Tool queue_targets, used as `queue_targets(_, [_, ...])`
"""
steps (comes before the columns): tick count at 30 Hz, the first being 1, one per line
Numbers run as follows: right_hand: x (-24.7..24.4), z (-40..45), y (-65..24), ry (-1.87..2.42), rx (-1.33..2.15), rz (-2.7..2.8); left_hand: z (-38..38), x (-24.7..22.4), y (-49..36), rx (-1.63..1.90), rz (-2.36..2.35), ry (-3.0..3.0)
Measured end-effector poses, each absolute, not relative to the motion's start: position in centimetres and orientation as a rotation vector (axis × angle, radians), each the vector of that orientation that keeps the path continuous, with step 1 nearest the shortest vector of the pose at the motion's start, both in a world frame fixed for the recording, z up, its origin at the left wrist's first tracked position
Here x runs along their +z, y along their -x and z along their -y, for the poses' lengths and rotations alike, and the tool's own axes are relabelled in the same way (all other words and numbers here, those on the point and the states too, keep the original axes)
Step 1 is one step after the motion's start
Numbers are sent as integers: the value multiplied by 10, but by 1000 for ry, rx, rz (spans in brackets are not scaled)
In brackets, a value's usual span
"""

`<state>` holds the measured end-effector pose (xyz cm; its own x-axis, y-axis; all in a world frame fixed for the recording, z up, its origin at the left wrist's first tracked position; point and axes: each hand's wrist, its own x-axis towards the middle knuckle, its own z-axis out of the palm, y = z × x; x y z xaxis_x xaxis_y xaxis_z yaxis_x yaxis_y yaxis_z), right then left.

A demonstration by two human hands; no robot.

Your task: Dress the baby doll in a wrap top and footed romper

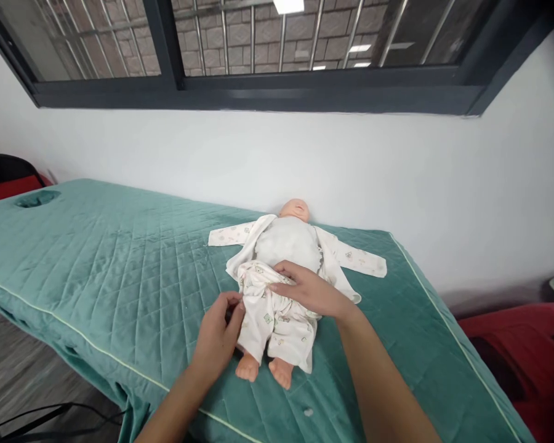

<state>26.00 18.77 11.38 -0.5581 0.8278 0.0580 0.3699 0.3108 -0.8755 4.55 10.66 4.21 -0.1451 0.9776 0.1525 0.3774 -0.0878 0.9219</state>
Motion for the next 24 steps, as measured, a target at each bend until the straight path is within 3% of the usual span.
queue_targets(7, [115,-195,-283,1075,1352,1863,-204,87,-47,1432,-1541,-1693])
queue_targets(12, [107,-208,-288,1157,1302,1603,-297,82,-53,1114,-1752,-1904])
queue_targets(19, [65,-246,-344,1845,442,1338,-323,41,-45,741,-1888,-1952])
queue_targets(24, [48,-250,-353,2118,397,1458,-323,48,-33,934,-1703,-1767])
